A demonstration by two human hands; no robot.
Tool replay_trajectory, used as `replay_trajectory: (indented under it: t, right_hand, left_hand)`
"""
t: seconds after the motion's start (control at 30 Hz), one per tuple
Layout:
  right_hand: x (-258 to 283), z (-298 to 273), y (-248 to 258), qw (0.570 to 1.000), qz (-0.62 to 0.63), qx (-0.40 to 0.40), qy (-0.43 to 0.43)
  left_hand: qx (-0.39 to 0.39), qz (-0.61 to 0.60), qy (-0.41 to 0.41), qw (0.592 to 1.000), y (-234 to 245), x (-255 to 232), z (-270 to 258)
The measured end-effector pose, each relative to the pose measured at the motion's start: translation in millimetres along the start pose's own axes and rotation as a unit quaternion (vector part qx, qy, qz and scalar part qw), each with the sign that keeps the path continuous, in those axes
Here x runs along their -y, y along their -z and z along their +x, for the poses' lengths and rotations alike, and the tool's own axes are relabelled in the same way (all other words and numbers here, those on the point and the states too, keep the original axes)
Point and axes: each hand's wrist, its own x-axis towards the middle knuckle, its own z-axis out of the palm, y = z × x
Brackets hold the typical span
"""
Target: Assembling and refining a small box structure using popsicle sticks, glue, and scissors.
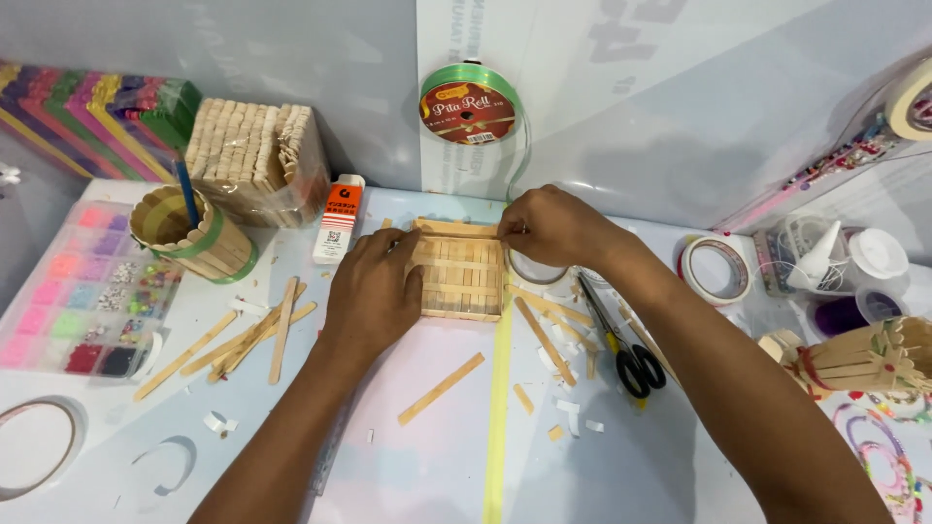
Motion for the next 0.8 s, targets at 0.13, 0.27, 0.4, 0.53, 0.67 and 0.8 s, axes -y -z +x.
replay_trajectory:
  t: [0.13,0.27,0.4,0.53,0.67,0.8]
  right_hand:
    - [-1,1,0,1.0,0.02,0.005,-0.013]
    - [0,1,2,0.999,0.024,0.025,-0.025]
    - [-6,2,-1,0.997,0.058,0.029,-0.035]
    - [-7,3,-2,0.996,0.075,0.027,-0.036]
    - [-10,5,-5,0.996,0.08,0.024,-0.033]
    - [-14,7,-7,0.996,0.088,0.024,-0.027]
  left_hand:
    - [0.023,-0.012,0.036,0.999,8,-5,2]
    - [0.05,-0.047,0.086,0.994,20,-16,1]
    - [0.058,-0.067,0.11,0.99,24,-23,2]
    - [0.054,-0.07,0.111,0.99,22,-23,3]
    - [0.054,-0.069,0.117,0.989,21,-24,3]
    - [0.052,-0.076,0.11,0.99,25,-25,4]
